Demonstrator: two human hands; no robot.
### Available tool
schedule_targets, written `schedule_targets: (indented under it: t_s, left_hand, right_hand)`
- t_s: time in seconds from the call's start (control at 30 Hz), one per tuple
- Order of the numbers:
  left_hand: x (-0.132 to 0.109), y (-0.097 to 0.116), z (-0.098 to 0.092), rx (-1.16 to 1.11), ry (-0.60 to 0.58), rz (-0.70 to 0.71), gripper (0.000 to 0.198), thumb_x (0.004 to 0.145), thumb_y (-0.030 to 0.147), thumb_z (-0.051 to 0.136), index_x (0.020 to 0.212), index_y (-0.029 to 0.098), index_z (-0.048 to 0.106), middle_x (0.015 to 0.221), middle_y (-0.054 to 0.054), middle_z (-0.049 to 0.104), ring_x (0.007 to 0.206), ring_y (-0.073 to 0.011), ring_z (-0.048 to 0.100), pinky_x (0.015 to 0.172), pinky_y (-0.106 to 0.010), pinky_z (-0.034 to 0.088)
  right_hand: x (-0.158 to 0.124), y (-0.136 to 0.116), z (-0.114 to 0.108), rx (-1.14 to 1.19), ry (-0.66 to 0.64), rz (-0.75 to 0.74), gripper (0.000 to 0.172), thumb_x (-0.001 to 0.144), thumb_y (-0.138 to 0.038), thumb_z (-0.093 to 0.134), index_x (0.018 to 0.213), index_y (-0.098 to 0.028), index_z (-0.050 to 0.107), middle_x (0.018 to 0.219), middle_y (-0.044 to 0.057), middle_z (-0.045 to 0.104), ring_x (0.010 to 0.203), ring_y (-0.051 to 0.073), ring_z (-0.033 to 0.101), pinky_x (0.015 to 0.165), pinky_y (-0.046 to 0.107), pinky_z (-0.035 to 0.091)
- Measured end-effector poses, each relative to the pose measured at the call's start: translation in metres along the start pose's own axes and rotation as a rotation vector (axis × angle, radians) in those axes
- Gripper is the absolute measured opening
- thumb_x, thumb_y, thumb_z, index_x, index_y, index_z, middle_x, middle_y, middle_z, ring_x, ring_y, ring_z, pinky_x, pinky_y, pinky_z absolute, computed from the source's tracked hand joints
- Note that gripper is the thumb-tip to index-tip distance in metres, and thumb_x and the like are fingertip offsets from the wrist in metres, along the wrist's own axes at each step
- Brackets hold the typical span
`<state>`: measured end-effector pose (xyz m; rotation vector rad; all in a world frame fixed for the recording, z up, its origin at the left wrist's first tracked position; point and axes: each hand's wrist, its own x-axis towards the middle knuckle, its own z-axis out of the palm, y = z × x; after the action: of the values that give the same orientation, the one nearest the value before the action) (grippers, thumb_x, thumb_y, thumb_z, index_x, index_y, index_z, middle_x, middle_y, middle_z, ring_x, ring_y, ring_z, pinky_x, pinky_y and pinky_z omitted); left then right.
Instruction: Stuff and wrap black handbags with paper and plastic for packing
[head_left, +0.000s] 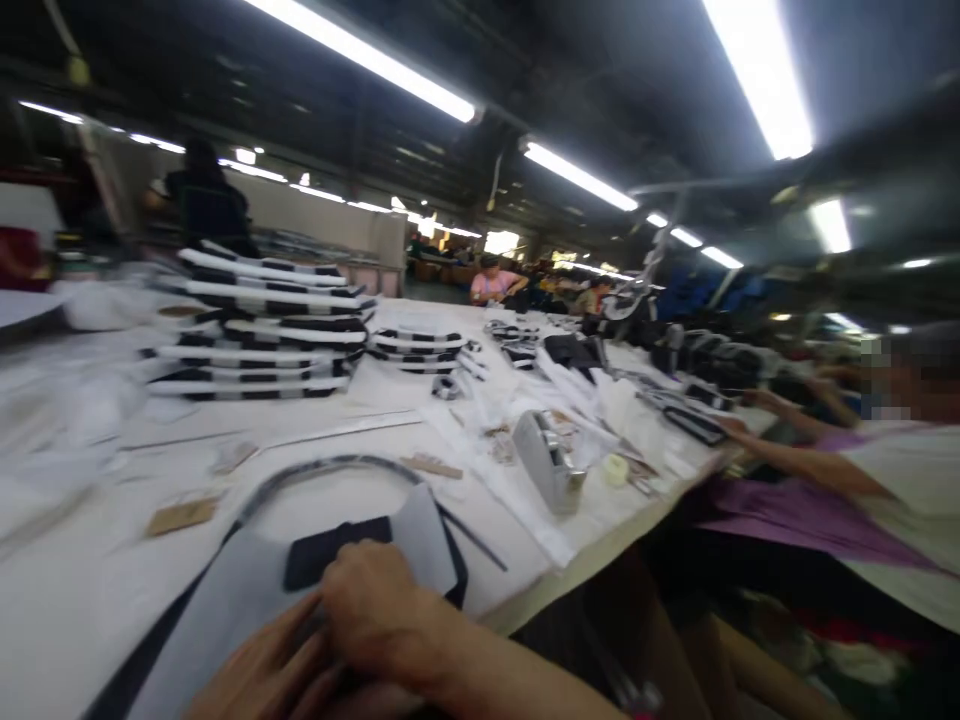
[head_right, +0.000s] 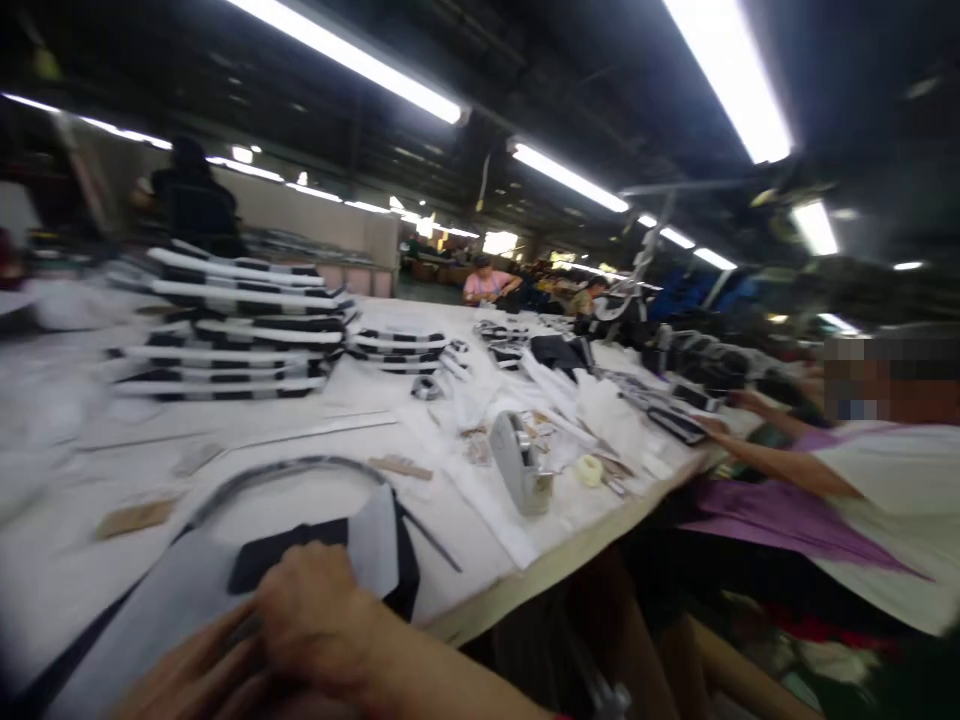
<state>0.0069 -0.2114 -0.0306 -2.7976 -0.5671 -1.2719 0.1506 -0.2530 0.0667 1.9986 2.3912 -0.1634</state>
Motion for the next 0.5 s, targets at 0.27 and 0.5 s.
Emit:
schedule_targets:
  t_s: [0.27, 0.5]
  left_hand:
    - [0.005, 0.045, -0.047, 0.042, -0.306, -0.079, 0.029, 0.094, 0.029, 0.055, 0.120, 0.018, 0.057, 0.109, -0.008, 0.067, 0.102, -0.0211, 0.064, 0.094, -0.037, 0.054]
    - [0.000, 0.044, -0.051, -0.074, -0.189, -0.066, 0.032, 0.097, 0.022, 0.048, 0.128, 0.015, 0.050, 0.111, -0.009, 0.070, 0.107, -0.0182, 0.065, 0.093, -0.033, 0.053]
  right_hand:
    - [-0.015, 0.003, 0.014, 0.073, 0.089, 0.119, 0.022, 0.086, -0.007, 0.048, 0.088, -0.017, 0.067, 0.093, 0.011, 0.069, 0.091, 0.025, 0.066, 0.073, 0.032, 0.050]
    - [-0.026, 0.012, 0.017, 0.064, 0.164, -0.003, 0.020, 0.090, -0.013, 0.050, 0.094, -0.022, 0.068, 0.095, 0.006, 0.071, 0.085, 0.021, 0.068, 0.070, 0.029, 0.053]
